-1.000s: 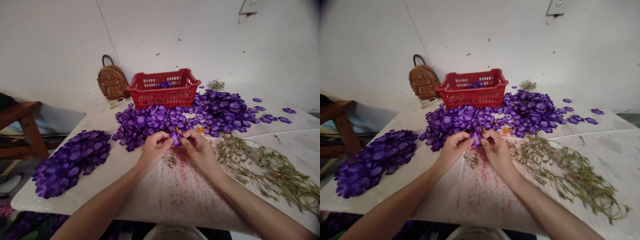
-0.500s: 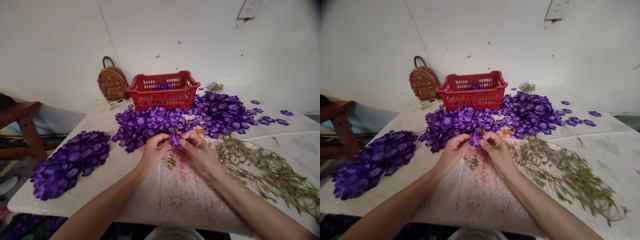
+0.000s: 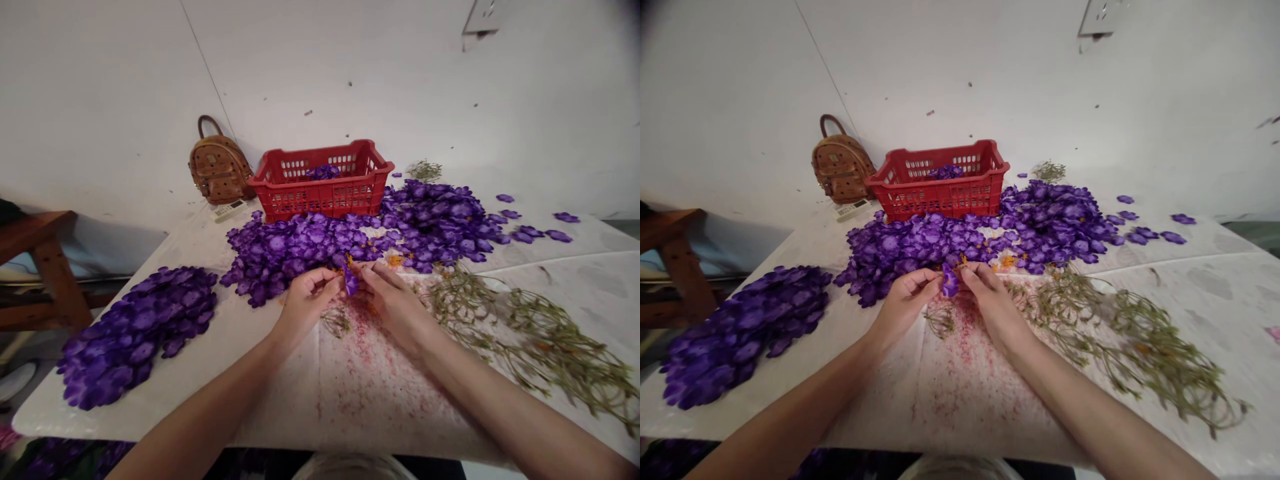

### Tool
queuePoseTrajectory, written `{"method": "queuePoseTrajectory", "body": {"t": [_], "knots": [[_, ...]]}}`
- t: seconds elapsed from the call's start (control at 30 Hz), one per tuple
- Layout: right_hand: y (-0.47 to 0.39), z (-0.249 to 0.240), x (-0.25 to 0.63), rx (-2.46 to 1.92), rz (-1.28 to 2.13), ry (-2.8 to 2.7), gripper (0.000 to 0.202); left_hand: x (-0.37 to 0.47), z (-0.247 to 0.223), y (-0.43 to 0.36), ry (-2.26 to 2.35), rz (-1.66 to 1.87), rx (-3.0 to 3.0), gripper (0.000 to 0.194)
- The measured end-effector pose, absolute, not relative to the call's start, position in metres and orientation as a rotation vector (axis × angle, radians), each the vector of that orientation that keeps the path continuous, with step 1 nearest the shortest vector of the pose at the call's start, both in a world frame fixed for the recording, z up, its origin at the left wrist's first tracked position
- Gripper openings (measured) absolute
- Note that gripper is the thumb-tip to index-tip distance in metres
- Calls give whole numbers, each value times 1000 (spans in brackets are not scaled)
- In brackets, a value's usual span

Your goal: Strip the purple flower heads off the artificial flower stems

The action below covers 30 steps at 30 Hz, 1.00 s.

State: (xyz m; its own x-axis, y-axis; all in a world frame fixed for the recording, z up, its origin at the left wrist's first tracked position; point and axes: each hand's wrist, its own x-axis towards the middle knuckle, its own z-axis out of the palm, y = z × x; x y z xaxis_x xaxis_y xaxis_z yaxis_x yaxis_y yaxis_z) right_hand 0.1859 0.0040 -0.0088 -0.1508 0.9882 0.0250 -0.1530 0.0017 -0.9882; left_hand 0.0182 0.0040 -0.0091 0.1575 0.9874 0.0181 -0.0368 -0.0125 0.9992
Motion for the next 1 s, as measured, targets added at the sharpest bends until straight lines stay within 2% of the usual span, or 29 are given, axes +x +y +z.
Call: {"method": "queuePoseTrajectory", "body": {"t": [0.1, 0.33, 0.4, 0.47, 0.6, 0.7, 0.83, 1.0], "knots": [[4, -5, 187, -957, 1516, -1151, 31, 18, -11, 5, 1009, 1080, 1206, 36], [4, -4, 191, -929, 1372, -1416, 25, 17, -14, 7, 940, 1097, 1035, 39], [5, -4, 190, -940, 1375, -1515, 30, 17, -14, 7, 950, 1093, 1026, 39], [4, -2, 189, -1016, 1293, -1613, 30, 16, -13, 7, 971, 1070, 1062, 38], [2, 3, 190, -1093, 979, -1738, 12, 15, -7, 4, 1018, 1015, 1197, 34], [4, 2, 192, -1126, 885, -1749, 17, 12, -4, 4, 1045, 984, 1274, 32], [4, -2, 192, -1174, 1025, -1723, 17, 11, -5, 5, 1073, 978, 1264, 30], [1, -3, 188, -1174, 1186, -1718, 31, 14, -10, 7, 1065, 991, 1171, 30]]}}
